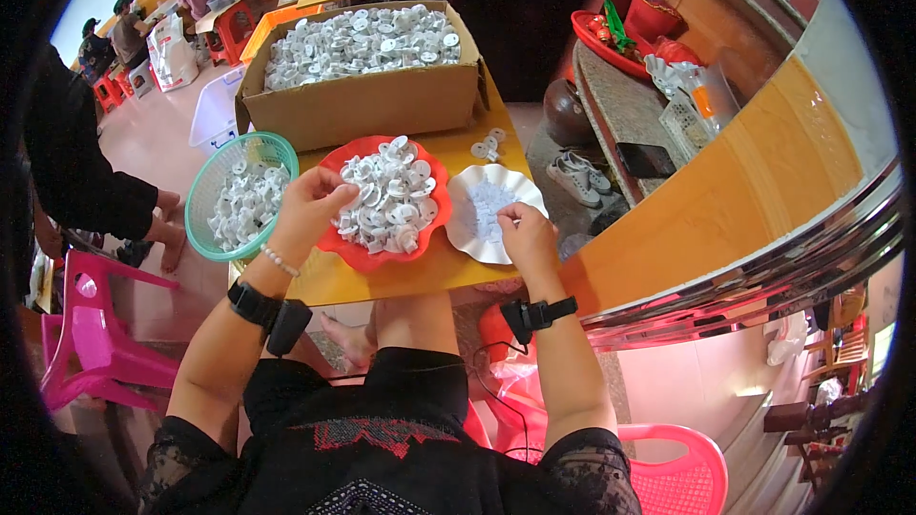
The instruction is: The recorder is assembling small white plastic components by pressing them together.
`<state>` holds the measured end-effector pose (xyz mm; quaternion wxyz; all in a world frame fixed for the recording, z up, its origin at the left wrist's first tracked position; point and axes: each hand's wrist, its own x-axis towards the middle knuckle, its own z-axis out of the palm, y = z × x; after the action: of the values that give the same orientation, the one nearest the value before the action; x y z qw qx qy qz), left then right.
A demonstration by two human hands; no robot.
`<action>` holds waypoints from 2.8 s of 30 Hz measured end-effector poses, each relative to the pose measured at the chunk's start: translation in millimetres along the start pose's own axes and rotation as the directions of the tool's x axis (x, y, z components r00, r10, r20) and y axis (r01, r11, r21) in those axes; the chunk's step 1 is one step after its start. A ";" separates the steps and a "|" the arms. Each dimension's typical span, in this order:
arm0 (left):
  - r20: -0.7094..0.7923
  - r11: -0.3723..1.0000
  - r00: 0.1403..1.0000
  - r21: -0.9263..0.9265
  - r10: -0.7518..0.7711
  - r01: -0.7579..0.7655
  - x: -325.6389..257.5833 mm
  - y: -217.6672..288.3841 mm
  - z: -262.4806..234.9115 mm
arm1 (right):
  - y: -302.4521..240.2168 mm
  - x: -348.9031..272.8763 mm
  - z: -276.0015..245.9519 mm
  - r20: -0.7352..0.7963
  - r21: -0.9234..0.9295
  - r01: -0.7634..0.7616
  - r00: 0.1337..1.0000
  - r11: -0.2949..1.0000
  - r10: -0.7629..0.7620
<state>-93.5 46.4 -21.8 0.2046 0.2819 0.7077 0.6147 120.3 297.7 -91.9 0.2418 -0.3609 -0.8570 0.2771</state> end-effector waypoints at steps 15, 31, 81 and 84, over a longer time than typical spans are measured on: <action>0.452 0.653 0.889 -0.651 -0.076 0.387 -100.0 26.5 -9.1 | -38.3 -13.0 -19.3 0.139 0.545 -0.110 0.989 0.831 0.040; 0.258 0.787 0.954 -0.616 0.152 0.041 -132.6 48.1 0.3 | -203.1 -118.2 -43.5 0.056 0.699 0.268 0.904 0.663 -0.424; 0.253 0.871 0.955 -0.491 0.156 -0.012 -131.6 41.9 -1.4 | -197.9 -118.0 -51.9 0.068 0.410 0.505 0.813 0.759 -0.578; 0.252 0.926 0.952 -0.370 0.176 -0.073 -131.0 41.1 -3.0 | -195.6 -117.0 -49.7 0.103 0.374 0.521 0.799 0.767 -0.593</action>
<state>9.9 -37.6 11.7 0.3108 0.3692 0.5290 0.6981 128.9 109.9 46.3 0.2757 -0.0113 -0.8881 0.3677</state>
